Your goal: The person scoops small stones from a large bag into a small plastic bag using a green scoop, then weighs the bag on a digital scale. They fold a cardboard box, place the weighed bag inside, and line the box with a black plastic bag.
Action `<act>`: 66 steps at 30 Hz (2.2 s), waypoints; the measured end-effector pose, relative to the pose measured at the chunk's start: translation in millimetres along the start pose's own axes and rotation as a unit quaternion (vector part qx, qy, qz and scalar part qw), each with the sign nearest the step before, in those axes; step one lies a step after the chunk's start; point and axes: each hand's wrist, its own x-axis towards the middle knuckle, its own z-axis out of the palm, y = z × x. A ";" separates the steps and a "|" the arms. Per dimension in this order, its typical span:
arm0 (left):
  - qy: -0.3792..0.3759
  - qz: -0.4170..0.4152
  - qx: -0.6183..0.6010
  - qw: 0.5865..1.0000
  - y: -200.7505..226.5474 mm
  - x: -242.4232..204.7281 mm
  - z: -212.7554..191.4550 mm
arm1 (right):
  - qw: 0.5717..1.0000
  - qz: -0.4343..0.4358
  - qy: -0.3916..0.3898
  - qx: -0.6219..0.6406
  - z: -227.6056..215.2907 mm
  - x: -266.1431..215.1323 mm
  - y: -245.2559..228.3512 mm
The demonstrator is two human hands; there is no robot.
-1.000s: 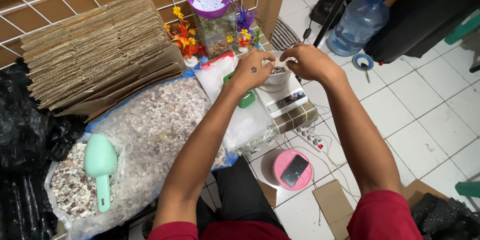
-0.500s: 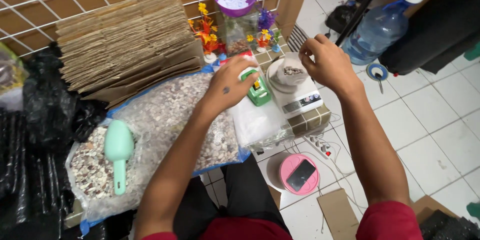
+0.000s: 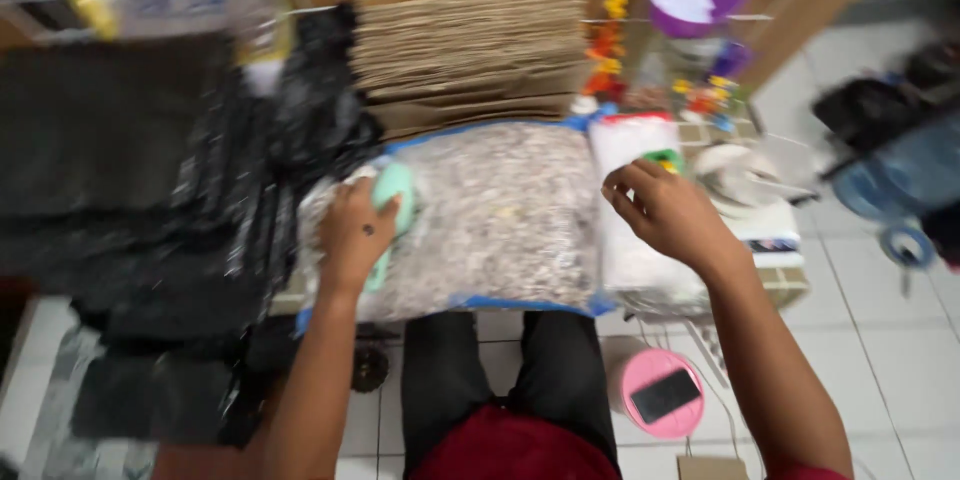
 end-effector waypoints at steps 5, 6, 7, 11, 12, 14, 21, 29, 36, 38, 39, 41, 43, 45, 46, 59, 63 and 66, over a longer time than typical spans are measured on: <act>-0.041 -0.019 -0.054 0.998 17.8 -22.9 -35.8 | 0.998 -0.047 -0.027 0.016 12.6 14.1 -43.0; -0.027 -0.005 -0.038 0.999 15.6 -23.6 -29.4 | 0.998 -0.052 -0.029 0.010 13.8 15.8 -47.2; -0.027 -0.005 -0.040 0.999 20.2 -26.3 -37.0 | 0.998 -0.052 -0.029 0.008 16.6 16.1 -47.9; -0.024 0.010 -0.053 0.998 13.8 -24.4 -28.6 | 0.998 -0.049 -0.036 0.004 26.7 16.7 -42.5; -0.019 0.010 -0.049 0.999 6.2 -21.7 -16.5 | 0.998 -0.041 -0.043 -0.005 29.3 16.1 -39.1; -0.018 0.005 -0.054 0.998 6.3 -21.5 -35.5 | 0.998 -0.039 -0.039 -0.002 30.0 16.2 -35.3; 0.025 0.020 -0.353 0.935 74.3 -47.5 -139.1 | 0.993 -0.071 0.005 0.093 35.4 12.7 -31.7; 0.031 0.142 -0.701 0.698 166.2 -46.9 -27.3 | 0.911 -0.103 -0.086 0.390 76.7 -9.4 -23.1; -0.005 0.220 -0.753 0.620 278.3 -63.2 14.4 | 0.685 -0.009 0.129 0.717 76.4 -23.7 46.8; -0.037 0.241 -0.763 0.598 306.3 -67.2 18.7 | 0.674 -0.016 0.179 0.717 40.9 -39.5 37.9; -0.063 0.258 -0.771 0.579 320.4 -68.2 20.3 | 0.661 -0.025 0.221 0.717 22.7 -45.8 33.2; -0.066 0.259 -0.763 0.589 346.5 -70.9 33.5 | 0.669 0.004 0.272 0.692 1.7 -54.0 66.0; -0.069 0.258 -0.755 0.599 367.4 -77.0 24.7 | 0.674 0.034 0.320 0.665 -23.2 -65.6 87.8; -0.064 0.291 -0.637 0.711 384.4 -84.2 -6.9 | 0.692 0.088 0.384 0.605 -53.4 -78.9 99.0; -0.067 0.293 -0.637 0.709 384.7 -73.0 13.4 | 0.691 0.089 0.387 0.604 -65.1 -82.4 102.0; -0.285 0.357 -0.257 0.852 393.9 -10.3 139.0 | 0.950 0.205 0.226 -0.059 -63.9 -67.4 149.9; -0.267 0.361 -0.209 0.868 405.1 -0.2 186.4 | 0.959 0.185 0.215 0.002 -68.3 -61.0 145.5; -0.258 0.353 -0.217 0.873 408.8 4.2 191.0 | 0.939 0.227 0.239 0.104 -77.1 -59.6 132.7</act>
